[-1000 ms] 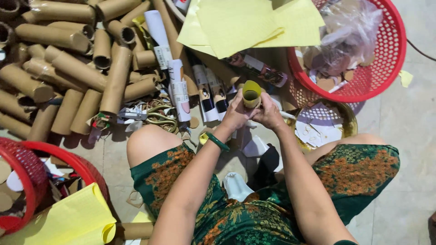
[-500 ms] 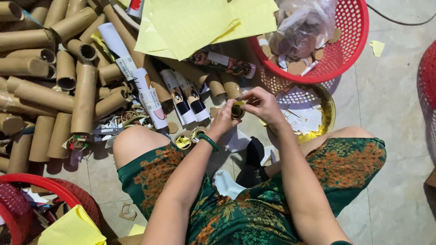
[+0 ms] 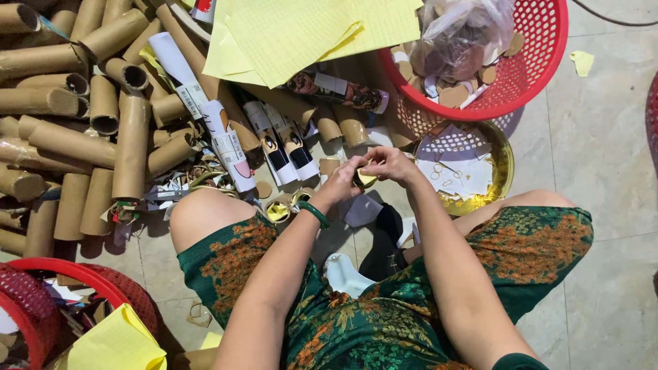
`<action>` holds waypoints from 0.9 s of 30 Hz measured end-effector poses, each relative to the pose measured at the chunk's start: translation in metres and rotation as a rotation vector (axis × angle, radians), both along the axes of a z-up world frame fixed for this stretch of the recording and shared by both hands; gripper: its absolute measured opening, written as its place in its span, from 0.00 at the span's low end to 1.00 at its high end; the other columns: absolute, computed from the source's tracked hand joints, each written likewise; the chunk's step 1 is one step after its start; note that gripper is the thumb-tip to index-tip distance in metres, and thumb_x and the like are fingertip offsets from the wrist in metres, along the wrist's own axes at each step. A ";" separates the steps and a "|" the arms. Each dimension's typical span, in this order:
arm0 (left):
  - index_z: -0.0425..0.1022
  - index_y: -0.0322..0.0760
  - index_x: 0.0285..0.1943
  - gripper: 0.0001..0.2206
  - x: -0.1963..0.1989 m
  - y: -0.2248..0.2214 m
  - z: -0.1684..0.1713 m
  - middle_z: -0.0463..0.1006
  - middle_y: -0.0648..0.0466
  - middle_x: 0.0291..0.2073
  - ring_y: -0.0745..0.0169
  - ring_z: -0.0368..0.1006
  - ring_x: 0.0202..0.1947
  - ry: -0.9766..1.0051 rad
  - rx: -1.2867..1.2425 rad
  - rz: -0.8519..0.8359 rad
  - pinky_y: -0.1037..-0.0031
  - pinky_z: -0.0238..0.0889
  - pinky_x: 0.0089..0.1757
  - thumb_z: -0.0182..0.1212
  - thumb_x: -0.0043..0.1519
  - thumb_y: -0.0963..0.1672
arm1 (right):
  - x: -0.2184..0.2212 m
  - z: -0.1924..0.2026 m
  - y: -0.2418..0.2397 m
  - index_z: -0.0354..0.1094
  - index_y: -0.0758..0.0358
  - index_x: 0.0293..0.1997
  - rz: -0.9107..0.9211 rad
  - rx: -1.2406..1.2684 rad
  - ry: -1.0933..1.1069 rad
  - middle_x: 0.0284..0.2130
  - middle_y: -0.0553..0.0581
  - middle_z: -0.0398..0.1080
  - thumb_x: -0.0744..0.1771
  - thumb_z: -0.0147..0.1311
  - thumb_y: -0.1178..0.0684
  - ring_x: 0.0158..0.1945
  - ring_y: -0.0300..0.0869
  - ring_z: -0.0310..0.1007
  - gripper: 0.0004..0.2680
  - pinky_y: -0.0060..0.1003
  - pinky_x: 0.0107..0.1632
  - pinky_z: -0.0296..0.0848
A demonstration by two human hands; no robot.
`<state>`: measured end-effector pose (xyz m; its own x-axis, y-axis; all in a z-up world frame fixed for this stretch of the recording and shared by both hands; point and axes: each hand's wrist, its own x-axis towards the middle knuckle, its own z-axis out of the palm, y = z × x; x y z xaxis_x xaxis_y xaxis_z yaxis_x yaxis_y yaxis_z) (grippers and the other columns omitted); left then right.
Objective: Wrapping cardboard tubes with yellow paper and securing the ends with cardboard discs and tape.
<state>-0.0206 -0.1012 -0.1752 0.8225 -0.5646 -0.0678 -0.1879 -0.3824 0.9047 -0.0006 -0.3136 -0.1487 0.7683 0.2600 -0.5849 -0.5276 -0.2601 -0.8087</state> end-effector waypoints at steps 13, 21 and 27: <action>0.64 0.42 0.64 0.34 0.004 0.002 -0.010 0.80 0.43 0.51 0.44 0.77 0.54 0.147 0.031 0.041 0.63 0.70 0.53 0.76 0.49 0.42 | -0.013 -0.014 0.029 0.70 0.65 0.39 0.105 -0.569 -0.766 0.34 0.63 0.72 0.57 0.66 0.59 0.38 0.56 0.73 0.12 0.47 0.42 0.71; 0.82 0.37 0.48 0.13 0.018 0.004 -0.046 0.86 0.51 0.39 0.65 0.81 0.40 0.320 -0.124 0.220 0.72 0.74 0.45 0.70 0.57 0.46 | -0.014 -0.005 0.030 0.70 0.66 0.39 0.165 -0.590 -0.792 0.36 0.63 0.72 0.60 0.68 0.54 0.42 0.57 0.73 0.11 0.48 0.44 0.70; 0.82 0.39 0.43 0.08 0.011 0.001 0.003 0.84 0.49 0.34 0.57 0.82 0.35 0.189 0.044 0.352 0.68 0.74 0.41 0.69 0.56 0.41 | -0.009 -0.013 0.017 0.73 0.61 0.45 0.230 -0.441 -0.407 0.37 0.58 0.73 0.57 0.71 0.50 0.39 0.49 0.77 0.17 0.45 0.43 0.75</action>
<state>-0.0091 -0.1005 -0.1726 0.9359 -0.2439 -0.2541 0.1293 -0.4331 0.8920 -0.0098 -0.2964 -0.1621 0.9046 0.2463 -0.3479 -0.0923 -0.6836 -0.7240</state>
